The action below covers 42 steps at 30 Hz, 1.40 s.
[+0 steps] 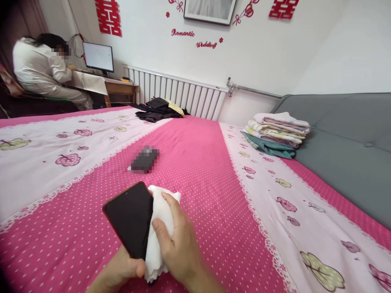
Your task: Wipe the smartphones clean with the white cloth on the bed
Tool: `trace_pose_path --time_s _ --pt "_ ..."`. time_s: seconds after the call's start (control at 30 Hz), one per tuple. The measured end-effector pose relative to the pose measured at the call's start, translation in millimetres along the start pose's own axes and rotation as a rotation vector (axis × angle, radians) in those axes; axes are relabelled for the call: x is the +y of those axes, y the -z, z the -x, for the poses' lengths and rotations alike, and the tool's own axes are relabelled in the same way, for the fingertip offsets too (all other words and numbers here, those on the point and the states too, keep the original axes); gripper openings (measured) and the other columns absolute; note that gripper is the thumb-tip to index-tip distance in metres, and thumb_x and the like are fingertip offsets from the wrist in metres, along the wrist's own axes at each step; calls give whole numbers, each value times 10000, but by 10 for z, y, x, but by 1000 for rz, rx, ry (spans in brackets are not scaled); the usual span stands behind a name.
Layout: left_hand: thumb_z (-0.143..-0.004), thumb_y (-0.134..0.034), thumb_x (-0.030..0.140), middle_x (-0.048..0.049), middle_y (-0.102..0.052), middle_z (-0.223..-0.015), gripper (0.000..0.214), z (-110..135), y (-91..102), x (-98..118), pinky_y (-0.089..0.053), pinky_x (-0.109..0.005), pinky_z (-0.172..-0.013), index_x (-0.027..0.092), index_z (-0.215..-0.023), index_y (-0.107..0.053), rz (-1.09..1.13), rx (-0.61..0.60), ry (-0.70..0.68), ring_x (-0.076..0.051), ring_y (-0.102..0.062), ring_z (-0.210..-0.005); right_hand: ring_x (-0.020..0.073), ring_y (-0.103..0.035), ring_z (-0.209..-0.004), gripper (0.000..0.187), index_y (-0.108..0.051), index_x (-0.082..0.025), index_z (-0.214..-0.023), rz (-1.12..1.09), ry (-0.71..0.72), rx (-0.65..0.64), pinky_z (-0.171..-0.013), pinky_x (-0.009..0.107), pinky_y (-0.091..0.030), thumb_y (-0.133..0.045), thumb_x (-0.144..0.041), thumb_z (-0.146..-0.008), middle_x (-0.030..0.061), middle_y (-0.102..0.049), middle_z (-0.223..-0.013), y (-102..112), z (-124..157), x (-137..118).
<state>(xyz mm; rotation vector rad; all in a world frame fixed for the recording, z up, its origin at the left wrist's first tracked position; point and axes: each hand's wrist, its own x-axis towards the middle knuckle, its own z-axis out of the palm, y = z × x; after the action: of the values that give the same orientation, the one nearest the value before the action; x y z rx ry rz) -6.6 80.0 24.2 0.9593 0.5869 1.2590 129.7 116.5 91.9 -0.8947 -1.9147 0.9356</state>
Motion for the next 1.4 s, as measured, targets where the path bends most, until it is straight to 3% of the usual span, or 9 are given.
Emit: trace_pose_path --time_s 0.2,0.43,0.63,0.77,0.87,0.93,1.0,1.1,1.4 --pt "-492 -832 558 -54 -633 -498 517 12 -42 102 -479 -246 -481 138 -779 -739 34 32 23 -178 -599 -476 209 -462 -1272 526 -348 -236 -1404 34 -31 -26 -1073 362 -375 -482 -271 -898 48 -458 -1415 -74 37 51" --pt "-409 -851 579 -38 -640 -517 771 2 -84 109 -498 -262 -492 138 -1023 -697 40 72 13 -189 -606 -476 210 -437 -1292 538 -335 -249 -1414 84 4 -71 -1089 371 -356 -484 -264 -898 41 -434 -1434 -70 32 52" --pt "-542 -855 316 -43 -682 -587 620 66 -146 151 -559 -311 -570 116 -1096 -665 153 295 39 -180 -608 -448 236 -475 -1253 535 -309 -243 -1442 149 -48 -80 -1047 414 -398 -452 -311 -931 80 -467 -1401 -113 69 51" --pt "-637 -759 208 -113 -726 -697 432 77 -169 207 -562 -302 -514 72 -1041 -692 300 302 40 -251 -676 -540 233 -426 -1300 573 -229 -230 -1477 166 -52 -131 -1072 416 -373 -428 -335 -950 98 -410 -1445 -135 102 35" --pt "-731 -674 221 -144 -708 -614 285 83 -115 198 -534 -310 -424 28 -935 -726 369 224 90 -271 -659 -476 258 -447 -1278 613 -184 -203 -1493 215 -49 -180 -1053 437 -390 -423 -360 -951 134 -419 -1430 -145 115 15" --pt "-766 -636 230 -146 -720 -647 257 92 -49 172 -572 -347 -504 48 -914 -740 441 230 115 -291 -686 -551 286 -490 -1227 638 -175 -182 -1497 265 -62 -216 -1014 465 -421 -432 -364 -942 165 -464 -1380 -155 121 -7" --pt "-790 -601 229 -136 -745 -782 258 102 21 147 -590 -392 -729 94 -957 -744 557 274 114 -312 -713 -774 306 -521 -1175 656 -178 -171 -1499 319 -75 -257 -979 492 -440 -445 -358 -929 183 -499 -1328 -167 128 -32" --pt "-845 -527 257 -123 -741 -937 299 105 101 136 -482 -409 -975 130 -1020 -733 714 304 107 -310 -653 -1026 321 -542 -1127 657 -199 -166 -1497 390 -63 -317 -950 514 -454 -451 -360 -923 193 -518 -1290 -189 145 -62" --pt "-887 -479 373 -155 -731 -974 450 50 157 194 -445 -461 -1008 92 -1206 -625 798 334 44 -328 -640 -1047 365 -583 -1003 801 -252 -210 -1485 628 172 -326 -775 522 -535 -594 -526 -834 214 -576 -1169 -310 239 -53"
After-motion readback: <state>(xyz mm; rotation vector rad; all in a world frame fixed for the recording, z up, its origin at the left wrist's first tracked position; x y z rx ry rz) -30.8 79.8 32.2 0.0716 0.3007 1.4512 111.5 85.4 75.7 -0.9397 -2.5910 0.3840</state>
